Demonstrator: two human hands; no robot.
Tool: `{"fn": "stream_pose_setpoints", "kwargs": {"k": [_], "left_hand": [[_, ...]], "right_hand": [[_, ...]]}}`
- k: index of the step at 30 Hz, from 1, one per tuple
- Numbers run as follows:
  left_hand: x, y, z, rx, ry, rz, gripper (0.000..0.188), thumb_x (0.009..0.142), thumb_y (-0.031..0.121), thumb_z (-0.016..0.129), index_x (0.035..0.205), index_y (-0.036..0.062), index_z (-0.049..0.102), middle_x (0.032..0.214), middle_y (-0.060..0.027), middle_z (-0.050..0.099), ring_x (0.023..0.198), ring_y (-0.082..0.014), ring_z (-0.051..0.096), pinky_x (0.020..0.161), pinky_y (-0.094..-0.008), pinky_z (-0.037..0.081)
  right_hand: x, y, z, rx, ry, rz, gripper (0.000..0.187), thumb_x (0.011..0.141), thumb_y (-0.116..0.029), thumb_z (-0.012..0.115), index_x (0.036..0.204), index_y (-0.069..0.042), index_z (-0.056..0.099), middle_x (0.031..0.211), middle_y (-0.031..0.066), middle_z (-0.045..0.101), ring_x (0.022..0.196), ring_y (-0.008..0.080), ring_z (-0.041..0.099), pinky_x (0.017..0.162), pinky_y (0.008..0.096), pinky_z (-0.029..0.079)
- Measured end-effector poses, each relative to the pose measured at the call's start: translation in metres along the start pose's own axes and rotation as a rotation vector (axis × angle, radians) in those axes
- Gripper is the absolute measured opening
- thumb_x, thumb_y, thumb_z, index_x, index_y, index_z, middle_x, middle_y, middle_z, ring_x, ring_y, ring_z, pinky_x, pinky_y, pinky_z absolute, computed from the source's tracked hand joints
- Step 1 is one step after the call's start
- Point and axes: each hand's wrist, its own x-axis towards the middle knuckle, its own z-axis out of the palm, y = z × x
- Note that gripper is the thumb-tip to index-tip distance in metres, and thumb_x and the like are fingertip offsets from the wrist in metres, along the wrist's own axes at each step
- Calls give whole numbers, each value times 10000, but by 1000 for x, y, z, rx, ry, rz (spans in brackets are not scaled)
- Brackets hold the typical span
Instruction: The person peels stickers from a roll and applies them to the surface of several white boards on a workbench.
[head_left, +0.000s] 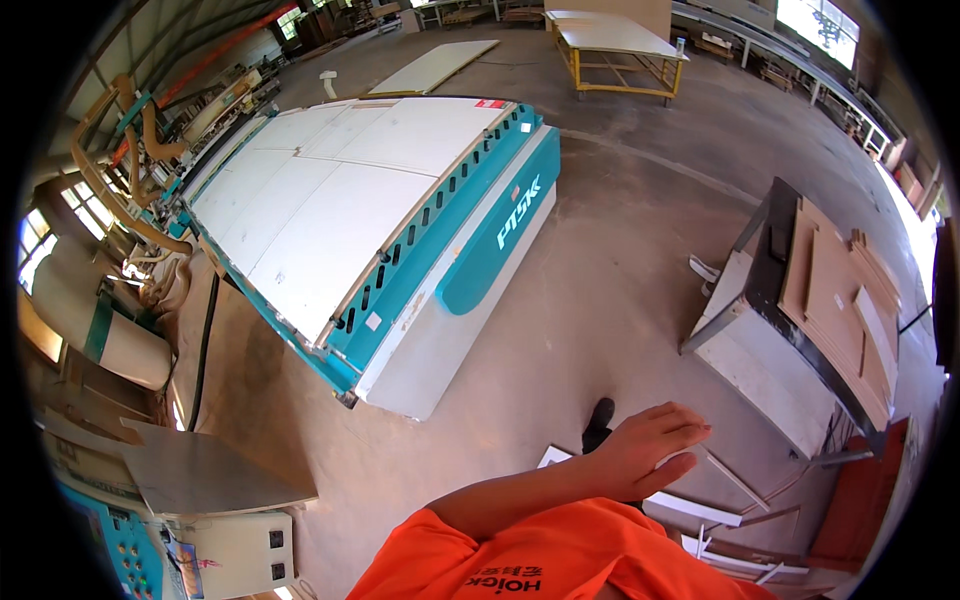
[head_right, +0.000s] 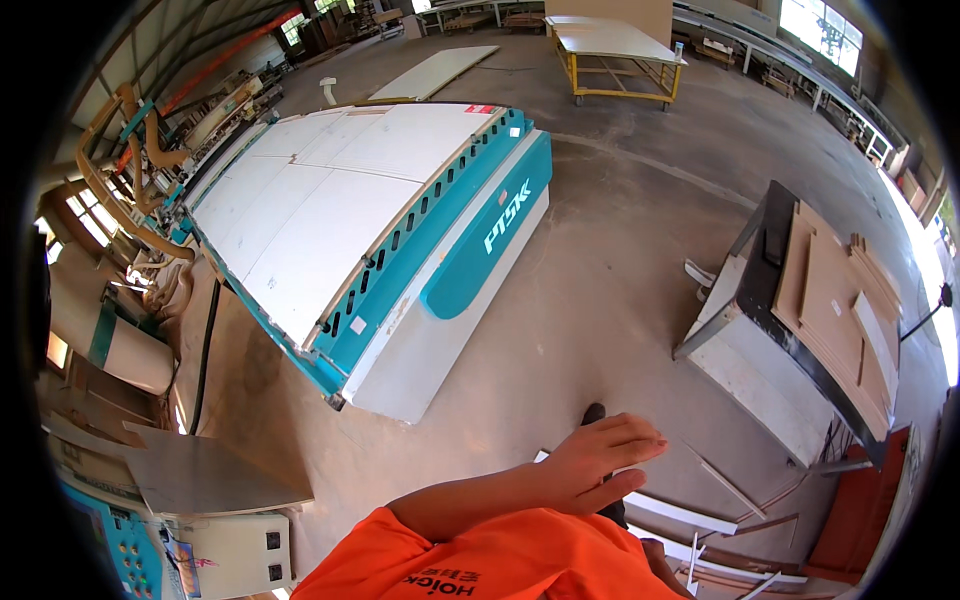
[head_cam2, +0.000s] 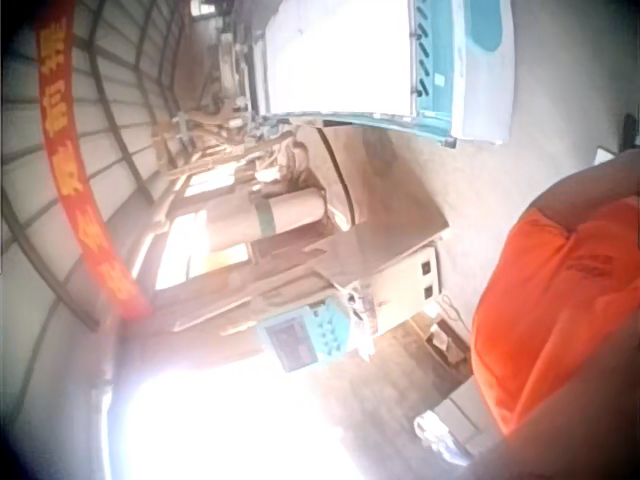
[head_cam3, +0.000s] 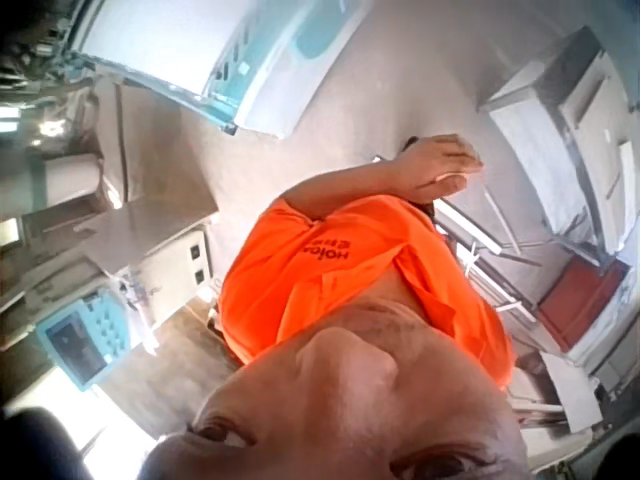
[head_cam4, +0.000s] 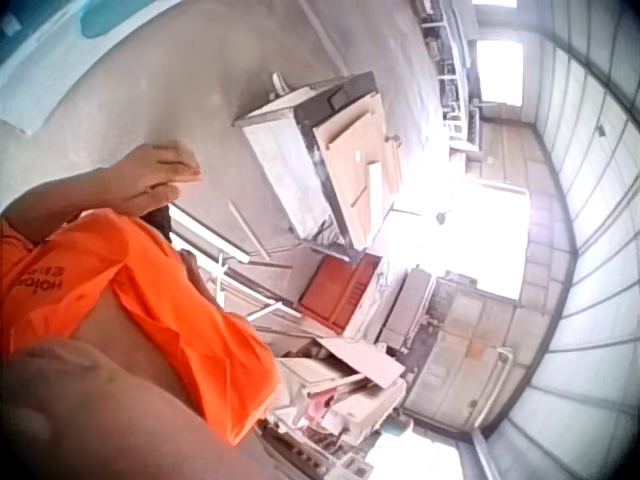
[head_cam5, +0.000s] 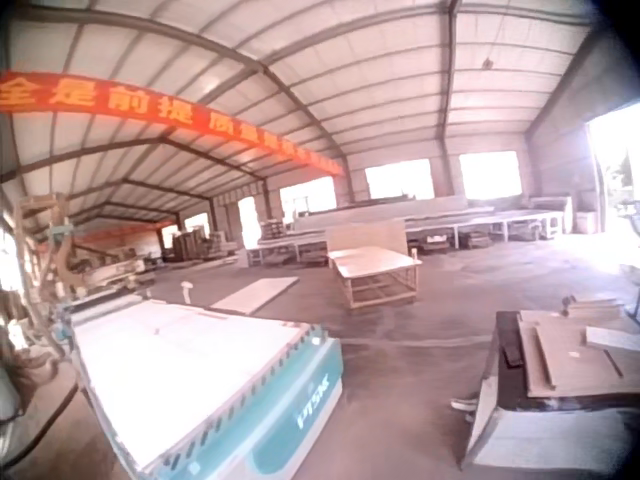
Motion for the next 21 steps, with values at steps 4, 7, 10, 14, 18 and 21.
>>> {"fn": "stream_pose_setpoints", "kwargs": {"k": [4,7,10,14,18,21], "left_hand": [[53,-118,-49,163,-39,-206,337,924,217,514,1169,-13,549,1154,-167,567,1073,-342,529,904,-381,439],[90,-205,-85,142,65,-487,298,912,198,553,1121,-14,566,1088,-163,609,1003,-322,573,871,-383,460],[81,-257,-136,110,253,-681,345,933,250,528,1098,-47,586,1074,-177,630,982,-295,598,872,-384,475],[140,-300,-181,-58,178,-793,440,859,217,649,1162,-89,557,1103,-155,621,1037,-240,578,955,-364,423],[226,-326,-217,-172,-120,-596,442,822,246,685,1093,-91,592,1064,-148,626,1014,-237,583,973,-359,400],[319,-315,-268,-307,-155,-493,531,781,400,682,1021,-71,635,987,-189,650,965,-295,607,893,-376,446]], "right_hand": [[163,-44,-33,94,9,-24,314,810,-251,608,1040,-39,635,929,108,656,858,278,611,748,389,487],[272,-88,-86,62,85,-53,350,818,-285,595,1080,-55,627,990,124,648,919,296,602,805,401,475],[365,-220,-136,-93,110,-121,386,826,-319,581,1120,-72,620,1052,140,640,981,313,593,862,412,463],[422,-398,-256,94,206,-230,415,811,-334,567,1142,-88,617,1155,144,613,1090,320,560,933,397,450],[450,-465,-300,210,340,-303,400,825,-309,572,1157,-89,607,1133,149,623,1069,318,573,919,399,457],[492,-496,-266,165,247,-282,364,822,-320,579,1104,-92,610,1091,141,630,1027,314,580,890,399,463]]}}
